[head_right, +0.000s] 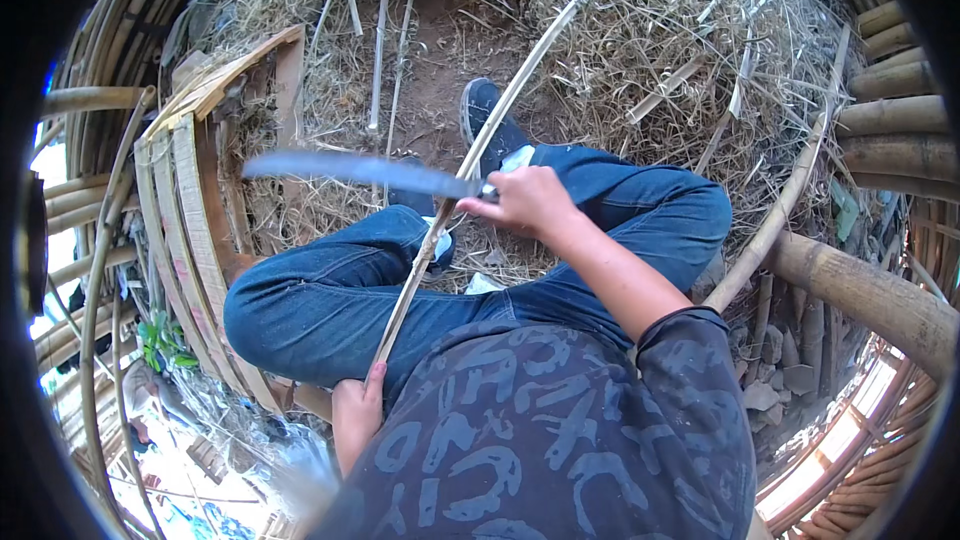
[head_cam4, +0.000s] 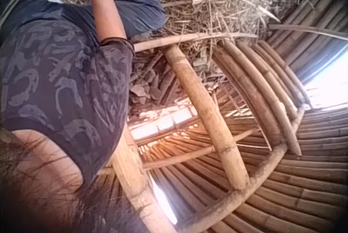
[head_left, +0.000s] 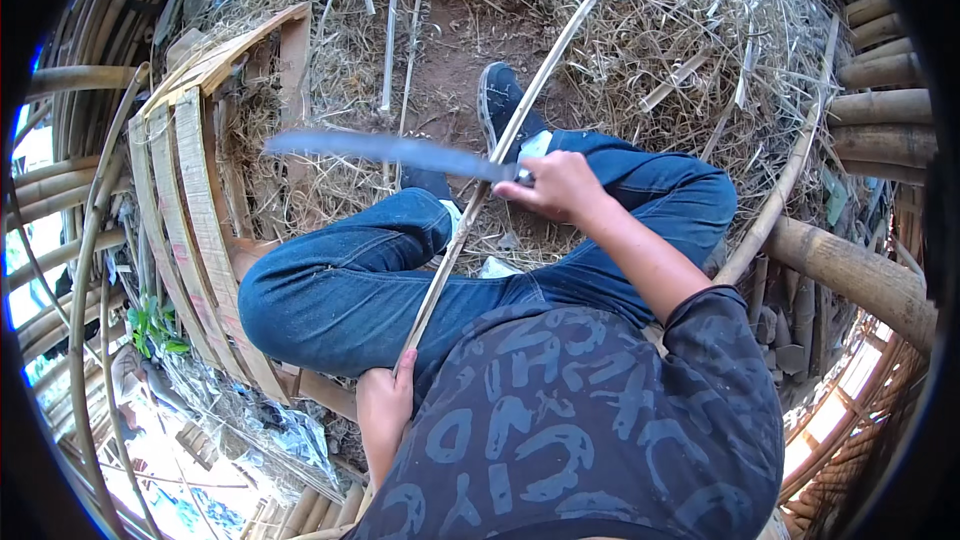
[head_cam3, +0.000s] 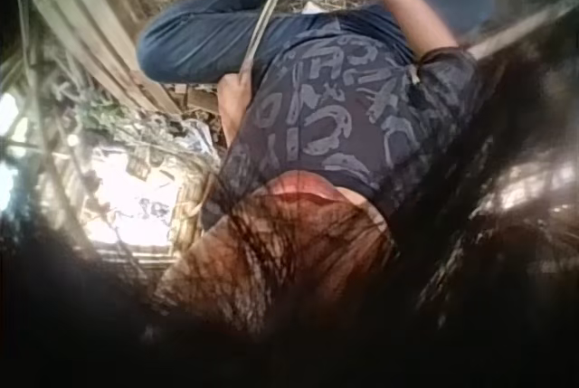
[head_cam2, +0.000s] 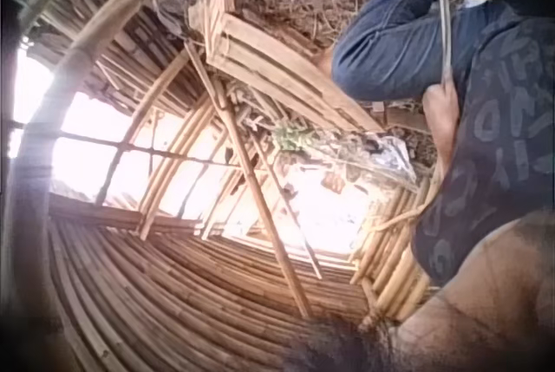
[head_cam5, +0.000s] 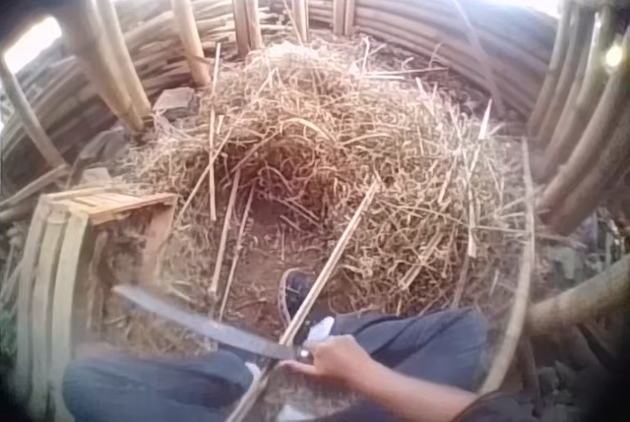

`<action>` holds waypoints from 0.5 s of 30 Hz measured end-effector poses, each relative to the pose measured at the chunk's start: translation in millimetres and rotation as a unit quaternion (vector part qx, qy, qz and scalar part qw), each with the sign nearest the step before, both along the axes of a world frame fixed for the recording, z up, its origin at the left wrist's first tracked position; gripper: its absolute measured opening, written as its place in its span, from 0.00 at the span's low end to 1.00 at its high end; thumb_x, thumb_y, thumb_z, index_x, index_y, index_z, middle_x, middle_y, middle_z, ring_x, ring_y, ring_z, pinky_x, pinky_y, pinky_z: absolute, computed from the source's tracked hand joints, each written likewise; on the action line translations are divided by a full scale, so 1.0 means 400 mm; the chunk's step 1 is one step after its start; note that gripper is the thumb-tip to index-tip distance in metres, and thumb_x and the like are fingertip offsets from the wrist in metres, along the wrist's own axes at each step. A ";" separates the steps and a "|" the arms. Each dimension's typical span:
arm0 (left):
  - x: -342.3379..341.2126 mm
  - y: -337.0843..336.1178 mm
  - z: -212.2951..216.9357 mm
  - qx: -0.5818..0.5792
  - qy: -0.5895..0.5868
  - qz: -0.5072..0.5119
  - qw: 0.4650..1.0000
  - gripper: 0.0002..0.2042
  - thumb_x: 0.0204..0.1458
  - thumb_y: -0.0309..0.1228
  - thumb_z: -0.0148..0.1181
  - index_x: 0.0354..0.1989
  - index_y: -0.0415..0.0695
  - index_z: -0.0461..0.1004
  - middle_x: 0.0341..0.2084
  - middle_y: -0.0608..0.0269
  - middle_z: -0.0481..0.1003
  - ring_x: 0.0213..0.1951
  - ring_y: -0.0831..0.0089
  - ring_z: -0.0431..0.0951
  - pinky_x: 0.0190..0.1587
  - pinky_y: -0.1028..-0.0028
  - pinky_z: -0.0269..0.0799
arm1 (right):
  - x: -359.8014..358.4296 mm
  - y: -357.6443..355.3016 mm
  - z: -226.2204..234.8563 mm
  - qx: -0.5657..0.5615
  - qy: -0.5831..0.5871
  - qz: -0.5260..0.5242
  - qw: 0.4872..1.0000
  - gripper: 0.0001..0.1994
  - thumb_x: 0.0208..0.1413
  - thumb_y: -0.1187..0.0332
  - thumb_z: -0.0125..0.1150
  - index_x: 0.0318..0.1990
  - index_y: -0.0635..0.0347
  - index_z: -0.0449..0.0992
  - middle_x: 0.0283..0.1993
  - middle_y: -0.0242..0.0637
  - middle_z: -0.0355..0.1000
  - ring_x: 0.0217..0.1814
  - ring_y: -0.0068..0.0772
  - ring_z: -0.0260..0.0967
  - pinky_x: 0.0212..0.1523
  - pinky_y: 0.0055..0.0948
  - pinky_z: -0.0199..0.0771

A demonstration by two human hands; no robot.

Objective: The person holds a bamboo strip by hand and scrapes along its surface using a machete.

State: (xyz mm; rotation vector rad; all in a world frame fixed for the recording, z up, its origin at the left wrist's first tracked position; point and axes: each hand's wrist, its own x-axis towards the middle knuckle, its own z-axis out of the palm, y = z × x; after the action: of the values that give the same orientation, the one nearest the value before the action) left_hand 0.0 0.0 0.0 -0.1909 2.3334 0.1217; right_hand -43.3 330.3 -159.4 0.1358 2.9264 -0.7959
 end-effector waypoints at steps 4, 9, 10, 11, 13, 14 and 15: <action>0.039 -0.003 0.022 0.001 -0.018 0.035 0.999 0.36 0.57 0.57 0.48 0.17 0.27 0.73 0.15 0.32 0.68 0.25 0.38 0.75 0.31 0.53 0.69 | 0.009 0.110 -0.085 0.011 0.014 0.068 0.998 0.32 0.44 0.28 0.53 0.24 0.52 0.78 0.19 0.41 0.74 0.24 0.45 0.75 0.24 0.39 0.73; 0.001 0.002 -0.021 0.036 0.006 -0.001 0.999 0.38 0.57 0.57 0.48 0.15 0.26 0.69 0.12 0.33 0.64 0.20 0.39 0.71 0.27 0.54 0.64 | 0.055 0.309 -0.108 0.056 -0.108 -0.154 0.981 0.35 0.50 0.29 0.45 0.28 0.55 0.81 0.26 0.50 0.75 0.33 0.52 0.76 0.35 0.46 0.75; 0.003 -0.002 -0.020 0.024 0.007 -0.009 1.000 0.37 0.57 0.57 0.49 0.16 0.26 0.71 0.13 0.33 0.66 0.22 0.38 0.73 0.29 0.53 0.66 | 0.039 0.289 -0.080 0.043 -0.107 -0.153 0.982 0.35 0.50 0.29 0.46 0.28 0.56 0.81 0.25 0.50 0.75 0.33 0.52 0.76 0.35 0.47 0.75; 0.004 -0.003 -0.020 0.012 0.008 -0.019 1.000 0.36 0.57 0.56 0.49 0.16 0.27 0.73 0.14 0.32 0.67 0.24 0.38 0.74 0.30 0.53 0.68 | 0.018 0.254 -0.056 0.032 -0.107 -0.153 0.982 0.35 0.51 0.30 0.47 0.28 0.56 0.81 0.25 0.50 0.75 0.33 0.52 0.76 0.34 0.47 0.75; 0.004 0.011 0.005 0.008 -0.005 -0.001 1.000 0.36 0.57 0.55 0.49 0.16 0.27 0.73 0.14 0.32 0.67 0.24 0.38 0.74 0.30 0.53 0.67 | 0.000 0.174 -0.025 -0.013 -0.094 -0.140 0.986 0.35 0.50 0.30 0.49 0.28 0.58 0.81 0.24 0.50 0.75 0.32 0.53 0.76 0.34 0.47 0.75; -0.002 0.017 0.014 0.004 -0.012 0.018 1.000 0.35 0.57 0.55 0.50 0.16 0.27 0.73 0.14 0.32 0.67 0.24 0.37 0.74 0.30 0.52 0.67 | -0.006 0.130 -0.024 -0.026 -0.083 -0.106 0.991 0.35 0.50 0.30 0.49 0.28 0.58 0.81 0.23 0.50 0.75 0.30 0.53 0.76 0.32 0.46 0.75; -0.001 0.012 0.006 0.003 -0.014 0.012 1.000 0.35 0.57 0.55 0.50 0.16 0.27 0.73 0.14 0.32 0.67 0.24 0.37 0.74 0.30 0.52 0.67 | -0.013 0.082 -0.023 -0.037 -0.071 -0.074 0.994 0.35 0.50 0.30 0.49 0.28 0.58 0.81 0.22 0.49 0.74 0.29 0.53 0.76 0.31 0.46 0.75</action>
State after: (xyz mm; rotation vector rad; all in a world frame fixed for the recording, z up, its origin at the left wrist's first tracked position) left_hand -0.6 4.8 2.4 -0.2153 2.3027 0.1373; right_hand -48.3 363.2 -168.8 0.3899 2.7743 -0.8757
